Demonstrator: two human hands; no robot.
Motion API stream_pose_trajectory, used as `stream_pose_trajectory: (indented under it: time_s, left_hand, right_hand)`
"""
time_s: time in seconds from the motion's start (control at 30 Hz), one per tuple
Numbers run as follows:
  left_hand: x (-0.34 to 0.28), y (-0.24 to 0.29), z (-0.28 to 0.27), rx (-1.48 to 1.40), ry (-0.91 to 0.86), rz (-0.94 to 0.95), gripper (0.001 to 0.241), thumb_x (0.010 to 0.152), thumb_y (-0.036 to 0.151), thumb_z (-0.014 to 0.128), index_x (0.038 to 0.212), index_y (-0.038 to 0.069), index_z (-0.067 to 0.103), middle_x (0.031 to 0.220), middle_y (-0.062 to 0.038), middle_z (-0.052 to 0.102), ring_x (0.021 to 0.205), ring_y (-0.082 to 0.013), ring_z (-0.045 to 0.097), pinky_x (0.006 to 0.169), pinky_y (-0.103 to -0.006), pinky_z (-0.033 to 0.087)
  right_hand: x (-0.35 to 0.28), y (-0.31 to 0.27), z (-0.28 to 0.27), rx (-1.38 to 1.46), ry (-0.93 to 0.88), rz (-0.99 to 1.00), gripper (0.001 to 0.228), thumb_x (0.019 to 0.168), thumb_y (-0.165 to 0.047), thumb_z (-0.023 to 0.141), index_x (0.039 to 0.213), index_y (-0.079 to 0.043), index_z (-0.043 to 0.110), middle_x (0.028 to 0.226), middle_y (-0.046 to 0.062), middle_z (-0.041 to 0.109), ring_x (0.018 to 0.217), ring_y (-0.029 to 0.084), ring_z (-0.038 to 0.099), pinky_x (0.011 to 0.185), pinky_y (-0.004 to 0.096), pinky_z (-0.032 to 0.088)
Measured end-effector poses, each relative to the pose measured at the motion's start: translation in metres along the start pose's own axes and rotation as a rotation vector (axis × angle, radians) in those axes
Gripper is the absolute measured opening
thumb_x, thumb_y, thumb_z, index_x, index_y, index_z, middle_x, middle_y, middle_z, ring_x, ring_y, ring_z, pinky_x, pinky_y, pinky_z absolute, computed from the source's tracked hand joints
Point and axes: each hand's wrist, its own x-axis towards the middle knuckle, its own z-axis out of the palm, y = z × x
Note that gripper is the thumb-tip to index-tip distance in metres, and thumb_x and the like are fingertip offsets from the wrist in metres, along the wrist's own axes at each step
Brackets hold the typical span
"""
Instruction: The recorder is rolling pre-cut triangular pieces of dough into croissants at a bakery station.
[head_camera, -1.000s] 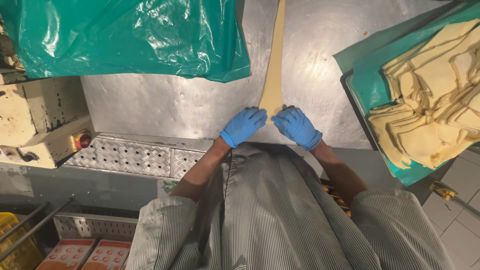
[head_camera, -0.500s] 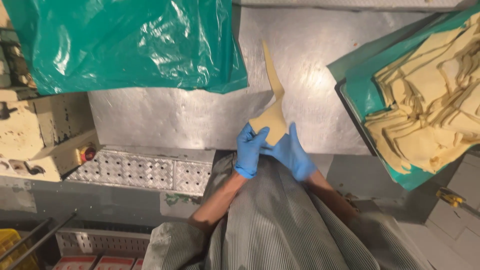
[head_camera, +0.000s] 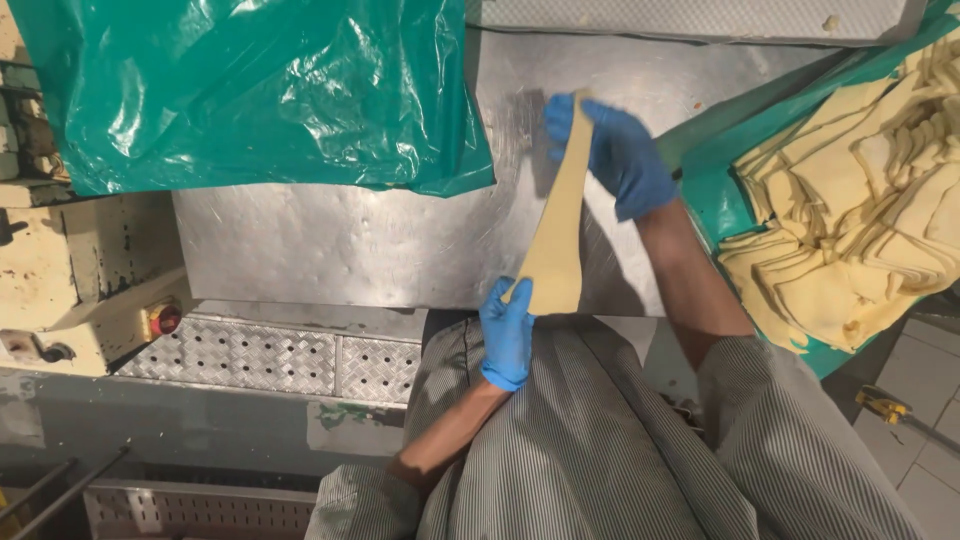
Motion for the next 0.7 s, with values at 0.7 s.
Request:
stream_pose_trajectory:
  time_s: [0.7]
  left_hand:
    - [0.025,-0.042,-0.109,0.463,0.181,-0.04,0.03,0.097,0.019,0.073,0.119,-0.001,0.068,0.105,-0.007,0.075,0.094,-0.018,0.069,0.085,-0.0346,0.059]
  right_hand:
    - [0.104,0.029,0.013,-0.537,0.078,-0.289,0.029,0.108,-0.017,0.057,0.128,0.002,0.067,0.106,0.015,0.078,0.085,0.023,0.076,0.078,0.039,0.066]
